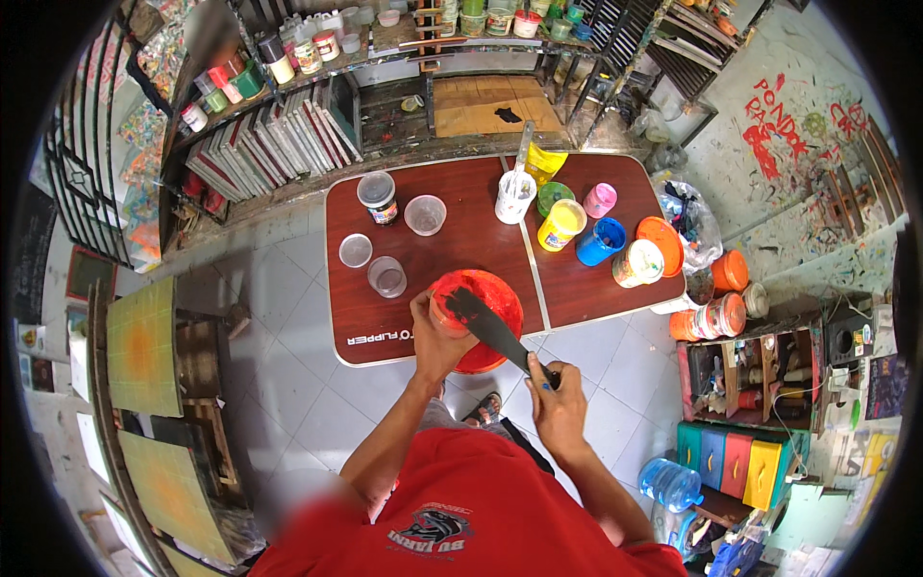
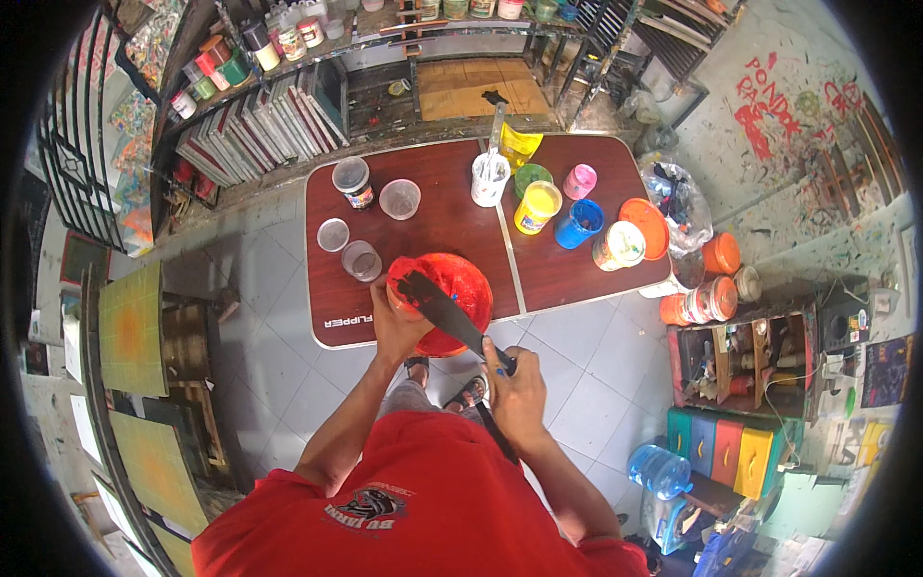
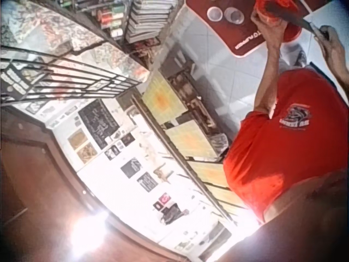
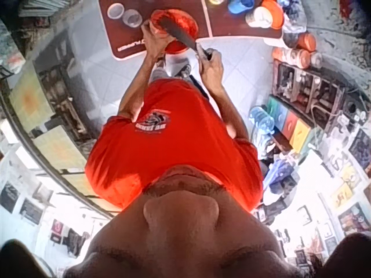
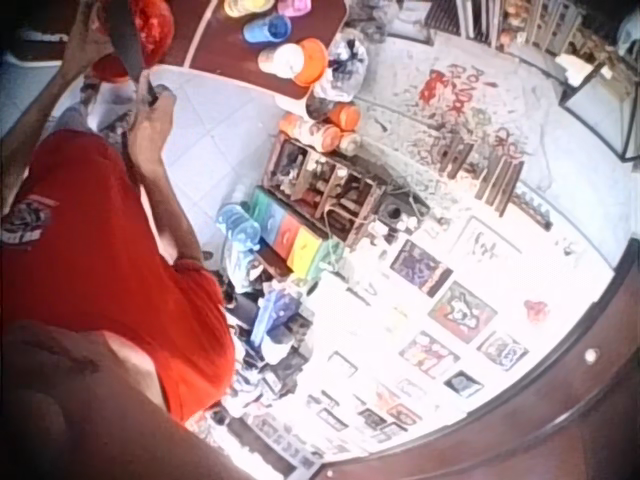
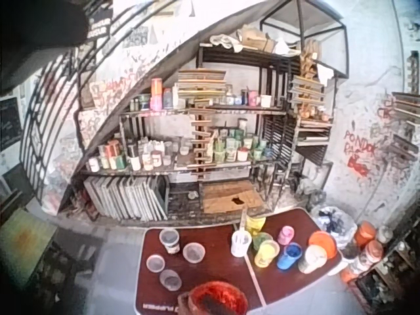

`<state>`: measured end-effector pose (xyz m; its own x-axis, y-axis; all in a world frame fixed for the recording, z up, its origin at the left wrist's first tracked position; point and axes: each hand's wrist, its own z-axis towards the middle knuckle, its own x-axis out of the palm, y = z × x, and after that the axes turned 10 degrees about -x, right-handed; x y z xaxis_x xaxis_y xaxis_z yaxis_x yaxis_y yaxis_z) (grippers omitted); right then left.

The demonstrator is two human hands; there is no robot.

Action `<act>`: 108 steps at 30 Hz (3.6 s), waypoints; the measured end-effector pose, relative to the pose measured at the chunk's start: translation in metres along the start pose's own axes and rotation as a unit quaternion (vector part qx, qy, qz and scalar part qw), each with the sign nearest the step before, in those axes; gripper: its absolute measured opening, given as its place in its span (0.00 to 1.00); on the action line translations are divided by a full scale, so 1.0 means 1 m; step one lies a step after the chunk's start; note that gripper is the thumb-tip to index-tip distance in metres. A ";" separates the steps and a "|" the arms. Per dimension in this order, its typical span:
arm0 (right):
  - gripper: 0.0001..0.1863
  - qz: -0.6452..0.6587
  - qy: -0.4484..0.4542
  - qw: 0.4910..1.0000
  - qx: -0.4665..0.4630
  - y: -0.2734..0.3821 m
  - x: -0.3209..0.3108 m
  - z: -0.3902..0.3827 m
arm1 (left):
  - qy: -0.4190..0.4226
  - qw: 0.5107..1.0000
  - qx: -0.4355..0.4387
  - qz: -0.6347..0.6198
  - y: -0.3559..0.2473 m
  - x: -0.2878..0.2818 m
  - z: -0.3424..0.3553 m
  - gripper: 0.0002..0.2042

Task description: The person mixes red paint in a bucket using a spatula, periodically wiping the spatula on the edge of the bucket and another container to transfer or clear paint.

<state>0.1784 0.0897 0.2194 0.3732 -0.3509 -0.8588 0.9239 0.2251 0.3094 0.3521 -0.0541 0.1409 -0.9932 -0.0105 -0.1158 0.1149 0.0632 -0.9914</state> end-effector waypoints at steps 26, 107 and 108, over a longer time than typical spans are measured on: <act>0.24 -0.108 0.290 0.940 -0.142 -0.027 -0.127 0.043 | 0.030 0.991 0.082 0.098 0.026 -0.016 0.007 0.52; 0.18 -0.098 0.269 0.954 -0.087 -0.052 -0.026 0.086 | -0.171 0.985 0.028 0.007 0.026 -0.102 0.030 0.42; 0.18 -0.121 0.298 0.943 -0.084 -0.057 -0.015 0.088 | -0.163 0.986 0.031 -0.008 0.030 -0.097 0.026 0.41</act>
<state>0.1275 0.0026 0.2507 -0.0071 0.1521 -0.9883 0.9305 0.3629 0.0492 0.4526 -0.0769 0.1206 -0.9377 -0.3314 -0.1047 0.1109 0.0002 -0.9938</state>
